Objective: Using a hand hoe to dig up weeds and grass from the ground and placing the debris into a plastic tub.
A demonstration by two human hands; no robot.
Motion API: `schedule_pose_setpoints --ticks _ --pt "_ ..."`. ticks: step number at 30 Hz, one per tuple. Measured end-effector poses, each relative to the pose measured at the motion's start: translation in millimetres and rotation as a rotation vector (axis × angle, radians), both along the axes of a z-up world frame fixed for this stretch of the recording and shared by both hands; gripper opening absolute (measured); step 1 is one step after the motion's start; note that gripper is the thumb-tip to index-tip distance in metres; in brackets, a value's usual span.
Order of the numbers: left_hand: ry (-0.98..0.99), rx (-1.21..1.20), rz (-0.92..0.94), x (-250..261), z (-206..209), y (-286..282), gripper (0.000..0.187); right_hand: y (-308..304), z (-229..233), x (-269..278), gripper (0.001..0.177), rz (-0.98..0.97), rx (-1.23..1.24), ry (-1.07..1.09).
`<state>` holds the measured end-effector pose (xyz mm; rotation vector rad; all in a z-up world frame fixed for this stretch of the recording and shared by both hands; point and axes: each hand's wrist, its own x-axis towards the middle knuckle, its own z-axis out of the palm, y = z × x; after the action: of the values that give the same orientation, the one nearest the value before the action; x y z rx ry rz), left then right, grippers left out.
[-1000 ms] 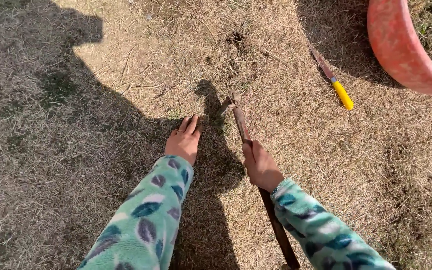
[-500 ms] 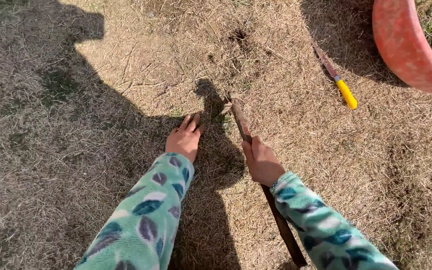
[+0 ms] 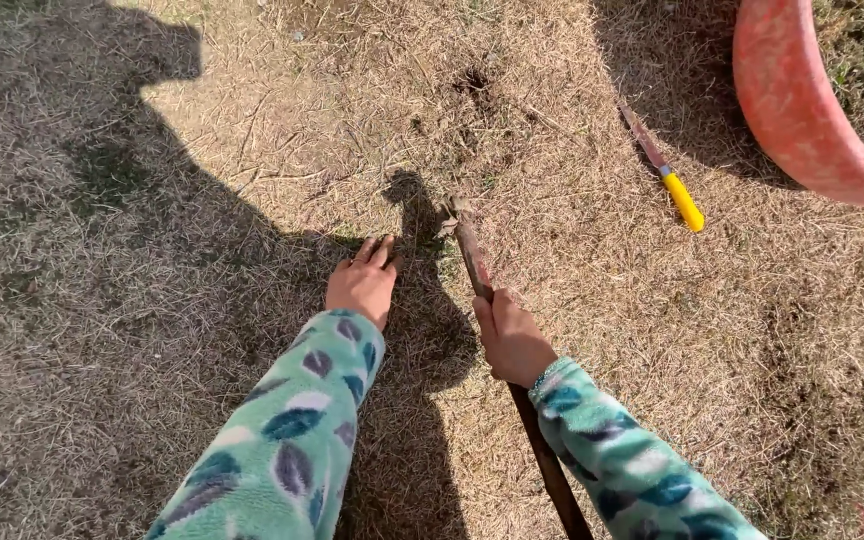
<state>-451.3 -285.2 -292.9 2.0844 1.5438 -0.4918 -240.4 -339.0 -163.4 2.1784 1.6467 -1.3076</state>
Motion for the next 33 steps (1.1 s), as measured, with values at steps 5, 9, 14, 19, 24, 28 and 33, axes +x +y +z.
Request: schedule_pose_setpoints --ticks 5,9,14,19,24,28,33 --pt "0.004 -0.012 -0.005 0 48 -5 0.062 1 0 1 0.051 -0.073 0.04 0.062" --pt "0.012 -0.063 0.01 -3 59 -3 0.065 16 36 -27 0.041 -0.126 0.231 0.038" --pt "0.056 -0.016 -0.063 -7 30 -4 0.063 -1 9 -15 0.052 -0.172 0.232 0.087" --pt "0.093 -0.017 -0.074 -6 69 -3 0.065 -5 -28 5 0.045 -0.368 0.01 0.28" --pt "0.119 -0.014 -0.089 0 65 -10 0.076 -5 10 -10 0.036 -0.458 0.043 0.34" --pt "0.127 -0.046 -0.087 1 77 -6 0.071 16 31 -26 0.039 -0.227 0.152 0.118" --pt "0.037 -0.023 -0.037 1 61 -5 0.062 -13 -43 5 0.052 -0.007 0.133 -0.057"
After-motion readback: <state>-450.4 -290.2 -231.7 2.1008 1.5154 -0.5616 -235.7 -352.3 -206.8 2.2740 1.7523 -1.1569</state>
